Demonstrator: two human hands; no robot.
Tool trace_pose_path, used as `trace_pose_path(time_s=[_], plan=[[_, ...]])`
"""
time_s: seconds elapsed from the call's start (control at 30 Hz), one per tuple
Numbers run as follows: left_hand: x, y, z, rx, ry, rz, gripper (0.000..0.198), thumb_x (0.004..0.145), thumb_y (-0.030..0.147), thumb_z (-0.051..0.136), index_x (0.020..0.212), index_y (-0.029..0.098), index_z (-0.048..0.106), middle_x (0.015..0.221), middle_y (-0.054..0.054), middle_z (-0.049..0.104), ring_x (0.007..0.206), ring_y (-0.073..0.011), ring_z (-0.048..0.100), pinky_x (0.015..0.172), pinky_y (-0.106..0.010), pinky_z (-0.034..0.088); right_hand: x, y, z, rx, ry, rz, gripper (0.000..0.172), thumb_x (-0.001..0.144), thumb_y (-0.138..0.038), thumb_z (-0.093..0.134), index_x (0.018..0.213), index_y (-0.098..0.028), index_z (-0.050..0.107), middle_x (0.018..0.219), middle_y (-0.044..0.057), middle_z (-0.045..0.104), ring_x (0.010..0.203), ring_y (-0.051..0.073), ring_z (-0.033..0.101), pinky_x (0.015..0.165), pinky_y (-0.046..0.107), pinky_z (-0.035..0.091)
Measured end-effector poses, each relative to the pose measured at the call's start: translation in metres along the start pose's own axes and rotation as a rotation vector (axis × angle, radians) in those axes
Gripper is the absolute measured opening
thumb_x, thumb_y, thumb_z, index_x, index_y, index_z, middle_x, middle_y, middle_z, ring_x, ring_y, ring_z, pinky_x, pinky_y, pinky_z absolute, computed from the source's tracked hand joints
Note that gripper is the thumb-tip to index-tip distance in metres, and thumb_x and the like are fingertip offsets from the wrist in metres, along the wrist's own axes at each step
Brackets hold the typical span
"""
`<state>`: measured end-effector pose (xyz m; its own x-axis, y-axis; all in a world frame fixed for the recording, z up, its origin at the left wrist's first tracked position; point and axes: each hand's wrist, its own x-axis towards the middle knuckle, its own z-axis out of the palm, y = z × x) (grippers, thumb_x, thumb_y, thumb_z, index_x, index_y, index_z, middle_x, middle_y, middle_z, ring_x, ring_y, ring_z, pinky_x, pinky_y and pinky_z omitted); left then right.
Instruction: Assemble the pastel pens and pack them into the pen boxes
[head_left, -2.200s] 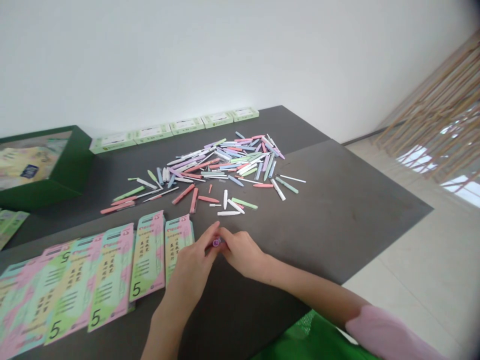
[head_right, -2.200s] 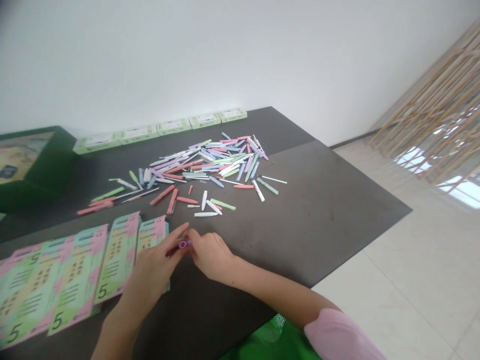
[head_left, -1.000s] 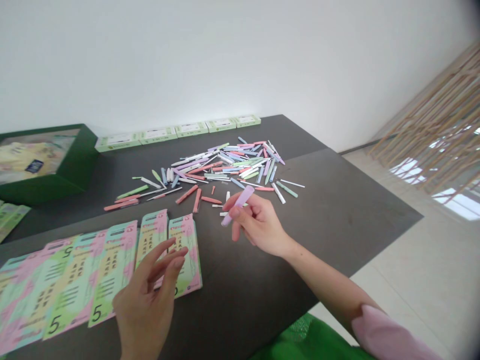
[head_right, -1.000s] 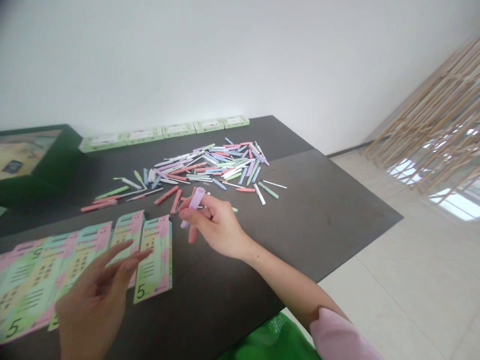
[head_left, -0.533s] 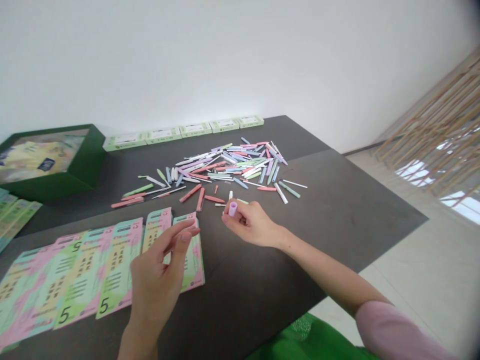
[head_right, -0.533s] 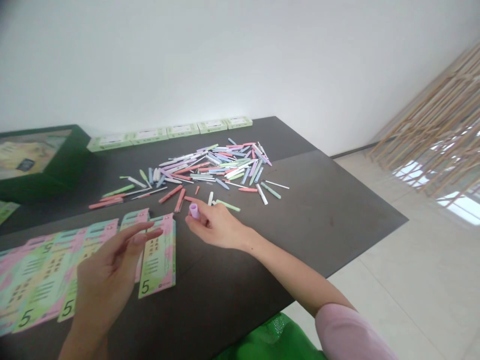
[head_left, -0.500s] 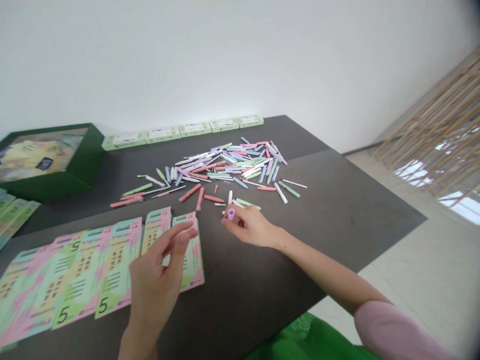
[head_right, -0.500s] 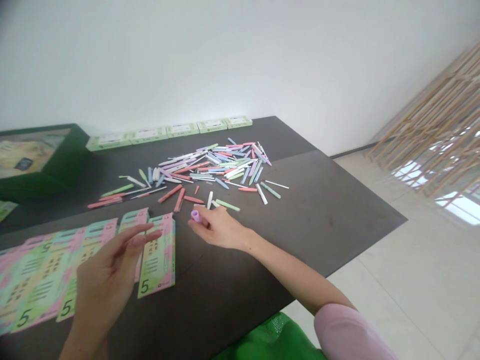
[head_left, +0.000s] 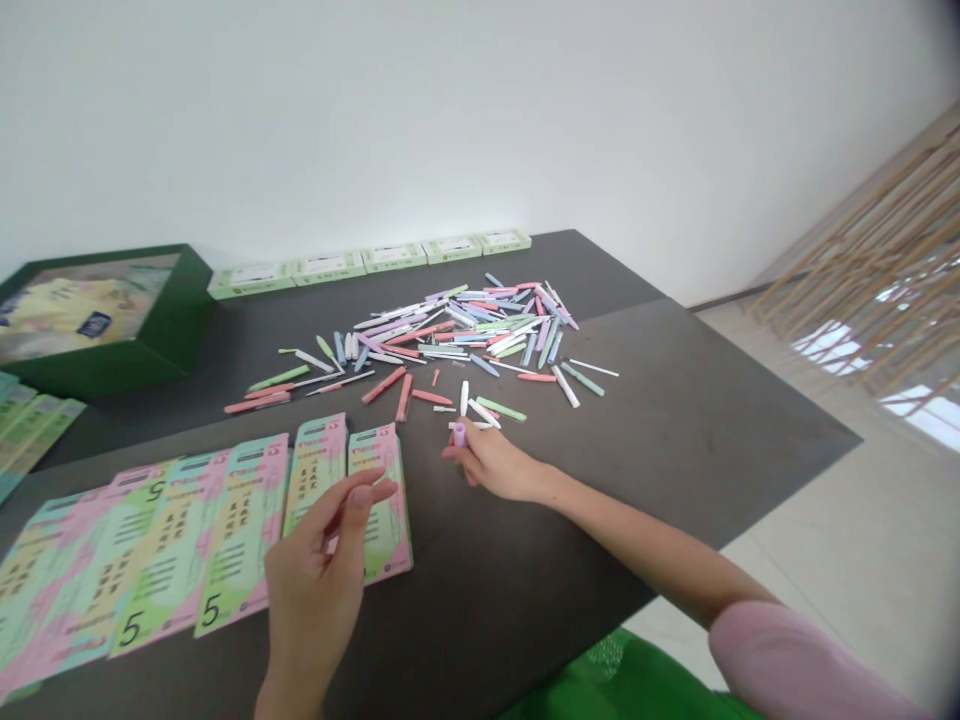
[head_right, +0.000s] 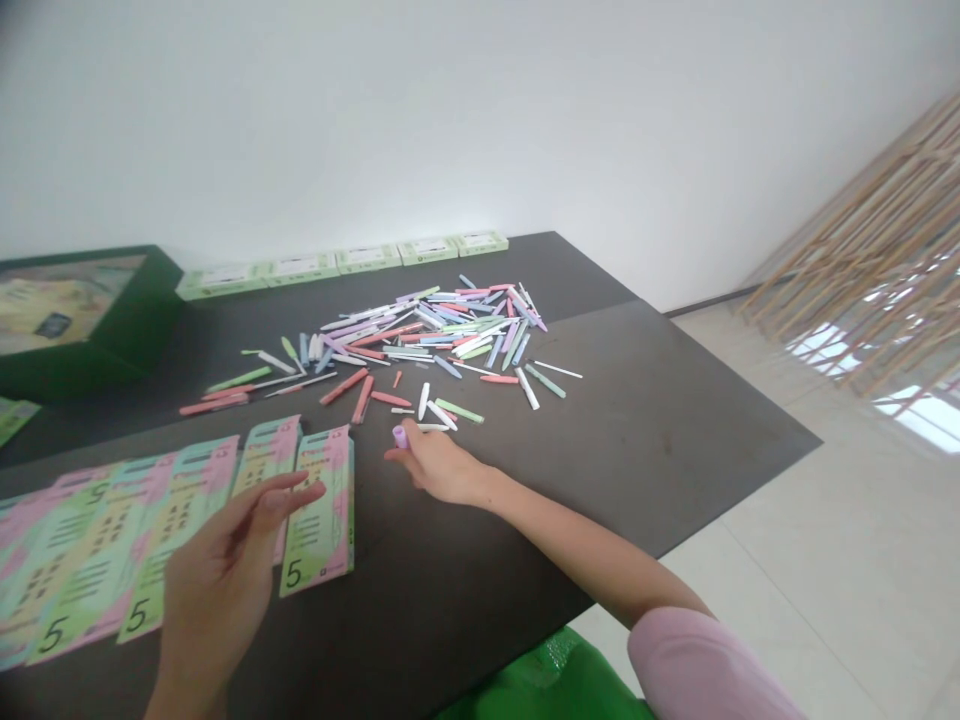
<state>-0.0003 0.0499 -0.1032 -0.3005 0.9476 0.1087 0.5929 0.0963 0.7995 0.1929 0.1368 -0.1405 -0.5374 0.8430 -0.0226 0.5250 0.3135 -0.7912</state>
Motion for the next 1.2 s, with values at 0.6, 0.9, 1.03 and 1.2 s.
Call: trace_pose_path(time_s=[0.6, 0.9, 1.03, 1.2], plan=[[0.066, 0.058, 0.005, -0.146, -0.154, 0.273, 0.042, 0.077, 0.054, 0.066, 0.106, 0.025, 0.074, 0.106, -0.007, 0.075, 0.102, -0.0279, 0.068, 0.096, -0.039, 0.05, 0.007, -0.083, -0.065, -0.664, -0.005, -0.157, 0.034, 0.099, -0.034, 0.043, 0.114, -0.007, 0.055, 0.085, 0.014, 0.071, 0.079, 0.027, 0.069, 0.06, 0.03, 0.043], [0.044, 0.045, 0.037, -0.518, -0.136, 0.023, 0.036, 0.073, 0.039, 0.074, 0.105, 0.022, 0.072, 0.079, -0.002, 0.076, 0.073, -0.018, 0.071, 0.071, -0.027, 0.057, 0.006, -0.101, -0.063, -0.788, -0.162, -0.159, 0.023, 0.097, -0.015, 0.045, 0.105, -0.006, 0.064, 0.095, 0.016, 0.072, 0.087, 0.027, 0.071, 0.061, 0.031, 0.047], [0.043, 0.042, 0.043, -0.692, -0.022, 0.028, 0.021, 0.073, 0.031, 0.077, 0.092, 0.023, 0.072, 0.074, 0.001, 0.075, 0.07, -0.014, 0.071, 0.069, -0.021, 0.055, 0.006, -0.09, -0.067, -0.666, -0.026, -0.2, 0.027, 0.097, -0.029, 0.047, 0.106, -0.01, 0.065, 0.084, 0.011, 0.072, 0.075, 0.022, 0.068, 0.057, 0.027, 0.037], [0.052, 0.032, 0.041, -1.016, 0.017, -0.05, 0.024, 0.063, 0.028, 0.084, 0.082, 0.019, 0.072, 0.074, 0.0, 0.075, 0.075, -0.0132, 0.071, 0.077, -0.022, 0.057, 0.005, -0.06, -0.077, -0.221, 0.204, -0.233, 0.031, 0.089, -0.047, 0.059, 0.101, -0.019, 0.066, 0.068, -0.002, 0.066, 0.058, 0.009, 0.055, 0.059, 0.021, 0.033]])
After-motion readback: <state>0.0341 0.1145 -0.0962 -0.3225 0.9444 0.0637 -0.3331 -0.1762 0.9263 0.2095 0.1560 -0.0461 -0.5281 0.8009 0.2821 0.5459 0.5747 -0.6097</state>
